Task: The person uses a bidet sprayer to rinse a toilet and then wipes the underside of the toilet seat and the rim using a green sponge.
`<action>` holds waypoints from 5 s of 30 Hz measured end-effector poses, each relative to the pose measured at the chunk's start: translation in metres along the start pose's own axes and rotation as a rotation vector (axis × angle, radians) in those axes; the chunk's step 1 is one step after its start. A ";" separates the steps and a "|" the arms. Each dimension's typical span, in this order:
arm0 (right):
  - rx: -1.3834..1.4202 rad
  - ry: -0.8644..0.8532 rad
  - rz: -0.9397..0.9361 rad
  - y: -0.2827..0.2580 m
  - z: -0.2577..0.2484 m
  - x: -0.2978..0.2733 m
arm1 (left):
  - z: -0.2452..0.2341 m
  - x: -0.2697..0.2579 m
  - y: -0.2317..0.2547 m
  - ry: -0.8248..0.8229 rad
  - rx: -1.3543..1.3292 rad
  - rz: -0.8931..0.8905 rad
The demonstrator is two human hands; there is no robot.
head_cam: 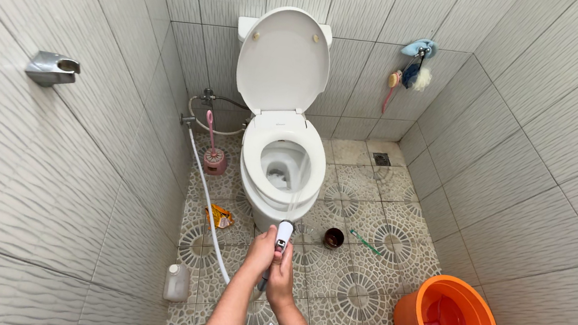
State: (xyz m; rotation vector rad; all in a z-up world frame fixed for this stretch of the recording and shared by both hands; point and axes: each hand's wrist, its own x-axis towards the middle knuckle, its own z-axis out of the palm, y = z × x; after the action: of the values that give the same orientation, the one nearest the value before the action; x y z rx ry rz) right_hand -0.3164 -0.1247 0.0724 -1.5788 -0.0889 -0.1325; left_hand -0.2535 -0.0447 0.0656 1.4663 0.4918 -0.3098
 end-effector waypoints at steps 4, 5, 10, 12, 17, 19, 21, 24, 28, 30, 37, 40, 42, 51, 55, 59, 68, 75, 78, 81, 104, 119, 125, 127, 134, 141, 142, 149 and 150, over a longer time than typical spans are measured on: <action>0.011 -0.042 0.020 -0.012 0.007 0.008 | -0.009 0.007 0.002 0.033 -0.071 0.003; 0.023 -0.083 0.003 -0.014 0.009 0.009 | -0.013 0.007 0.001 0.066 -0.072 0.013; -0.021 -0.184 -0.057 -0.022 0.019 0.013 | -0.033 0.005 -0.003 0.130 -0.194 -0.004; -0.013 -0.248 -0.068 -0.024 0.025 0.014 | -0.041 0.000 -0.003 0.151 -0.320 -0.073; -0.065 -0.328 -0.035 -0.023 0.038 0.012 | -0.060 -0.001 -0.015 0.171 -0.479 -0.056; -0.093 -0.345 -0.042 -0.024 0.043 0.010 | -0.066 0.001 -0.019 0.159 -0.563 -0.027; -0.116 -0.353 0.011 -0.025 0.047 0.007 | -0.072 -0.001 -0.021 0.178 -0.541 -0.037; -0.142 -0.354 0.056 -0.028 0.051 0.003 | -0.075 -0.009 -0.017 0.185 -0.560 -0.053; -0.097 -0.355 -0.003 -0.029 0.058 0.006 | -0.079 -0.019 -0.001 0.174 -0.581 -0.031; -0.131 -0.334 -0.101 -0.030 0.060 0.010 | -0.081 -0.024 0.006 0.212 -0.498 -0.024; -0.157 -0.357 -0.268 -0.054 0.068 0.030 | -0.086 -0.029 0.037 0.259 -0.542 0.130; -0.124 -0.364 -0.260 -0.073 0.074 0.034 | -0.089 -0.031 0.048 0.229 -0.596 0.156; -0.106 -0.373 -0.207 -0.088 0.076 0.036 | -0.090 -0.028 0.057 0.263 -0.571 0.138; -0.105 -0.271 -0.401 -0.138 0.082 0.069 | -0.086 -0.038 0.133 0.160 -0.503 0.293; -0.110 -0.250 -0.451 -0.154 0.078 0.076 | -0.080 -0.053 0.163 0.134 -0.431 0.342; -0.127 -0.182 -0.444 -0.160 0.075 0.081 | -0.074 -0.057 0.178 0.094 -0.395 0.277; -0.043 -0.099 -0.296 -0.151 0.058 0.090 | -0.049 -0.023 0.179 0.059 -0.227 0.195; -0.005 -0.191 -0.319 -0.145 0.050 0.119 | -0.040 0.018 0.177 0.101 -0.287 0.177; 0.008 -0.185 -0.263 -0.143 0.047 0.146 | -0.037 0.036 0.194 0.067 -0.267 0.225; 0.063 -0.185 -0.242 -0.145 0.044 0.173 | -0.030 0.047 0.215 0.042 -0.248 0.217; 0.285 -0.318 -0.176 -0.187 0.122 0.427 | -0.112 0.281 0.379 0.188 -0.090 0.548; 0.341 -0.148 0.064 -0.179 0.121 0.564 | -0.093 0.474 0.437 0.130 0.624 0.669; 0.356 -0.127 0.076 -0.175 0.116 0.582 | -0.071 0.531 0.438 0.070 0.760 0.574; 0.354 -0.128 0.077 -0.176 0.117 0.585 | -0.067 0.540 0.441 0.061 0.797 0.540; 0.301 -0.127 0.068 -0.176 0.115 0.591 | -0.070 0.506 0.454 0.215 0.775 0.646; 0.325 -0.022 0.099 -0.149 0.117 0.588 | -0.075 0.489 0.400 0.180 0.642 0.917; 0.327 -0.018 0.101 -0.144 0.116 0.588 | -0.070 0.488 0.375 0.075 0.648 0.852; 0.324 0.091 0.091 -0.136 0.114 0.571 | -0.053 0.453 0.239 -0.582 0.984 0.547; 0.303 0.087 0.100 -0.136 0.113 0.568 | -0.053 0.448 0.235 -0.652 1.026 0.514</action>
State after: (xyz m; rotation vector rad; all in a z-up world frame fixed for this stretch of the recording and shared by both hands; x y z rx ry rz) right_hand 0.2296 -0.0253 0.2858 -1.2709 0.0371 -0.1042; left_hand 0.2411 0.0720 0.0457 2.2552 -0.6826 -0.6424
